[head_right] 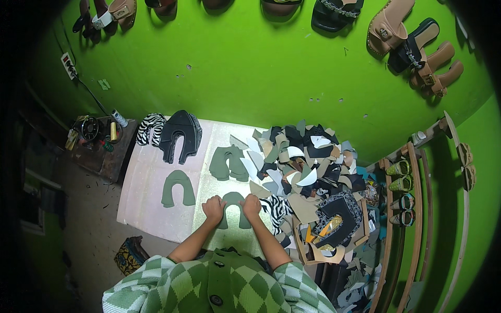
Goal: Sorting and organizing pre-cut shoe upper components on a work table.
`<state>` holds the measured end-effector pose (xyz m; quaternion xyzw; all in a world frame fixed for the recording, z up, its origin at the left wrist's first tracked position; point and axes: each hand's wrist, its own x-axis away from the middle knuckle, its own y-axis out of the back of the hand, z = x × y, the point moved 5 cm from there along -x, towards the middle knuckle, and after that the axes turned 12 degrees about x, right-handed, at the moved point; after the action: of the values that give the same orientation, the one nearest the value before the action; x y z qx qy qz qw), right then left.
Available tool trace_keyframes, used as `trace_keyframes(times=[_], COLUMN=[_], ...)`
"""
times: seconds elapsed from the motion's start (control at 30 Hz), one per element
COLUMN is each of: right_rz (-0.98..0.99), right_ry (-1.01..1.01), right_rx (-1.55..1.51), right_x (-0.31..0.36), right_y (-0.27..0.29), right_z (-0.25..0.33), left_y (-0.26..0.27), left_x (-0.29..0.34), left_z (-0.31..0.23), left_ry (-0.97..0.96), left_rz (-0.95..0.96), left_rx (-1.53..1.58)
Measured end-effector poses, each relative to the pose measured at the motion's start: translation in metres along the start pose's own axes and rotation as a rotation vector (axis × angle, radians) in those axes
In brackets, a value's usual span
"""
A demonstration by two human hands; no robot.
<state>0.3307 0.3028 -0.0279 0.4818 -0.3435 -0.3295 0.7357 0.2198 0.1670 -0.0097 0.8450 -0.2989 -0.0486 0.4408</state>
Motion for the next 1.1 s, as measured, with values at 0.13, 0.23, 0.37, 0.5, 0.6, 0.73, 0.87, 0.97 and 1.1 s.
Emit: trace_keyframes(times=[0.13,0.23,0.37,0.5,0.6,0.73,0.87,0.97,1.1], right_rz=[0.053,0.038,0.079,0.159,0.266,0.421,0.492,0.426,0.312], right_ry=[0.057,0.092,0.167,0.194,0.219,0.243,0.223,0.219,0.185], right_rx=[-0.025,-0.213,-0.36,-0.409,-0.585,-0.784,-0.857,-0.785,-0.667], right_x=[0.001,-0.004,-0.016,-0.026,-0.028,-0.02,-0.01,-0.016,-0.02], right_y=[0.001,0.001,-0.004,-0.008,-0.023,-0.047,-0.058,-0.069,-0.066], right_z=[-0.001,-0.003,-0.002,0.021,0.053,0.113,0.169,0.197,0.224], left_y=[-0.003,0.001,0.014,0.043,0.071,0.107,0.139,0.157,0.171], left_x=[0.001,0.0,-0.005,-0.018,-0.027,-0.037,-0.051,-0.069,-0.095], left_z=[0.006,0.002,0.004,0.024,0.047,0.1,0.14,0.157,0.172], left_ry=[-0.09,-0.107,-0.148,-0.178,-0.142,-0.12,-0.087,-0.134,-0.142], left_rz=[0.005,0.024,0.022,-0.061,-0.051,-0.08,-0.11,-0.152,-0.145], left_rx=[0.108,0.288,0.484,0.465,0.52,0.632,0.661,0.637,0.597])
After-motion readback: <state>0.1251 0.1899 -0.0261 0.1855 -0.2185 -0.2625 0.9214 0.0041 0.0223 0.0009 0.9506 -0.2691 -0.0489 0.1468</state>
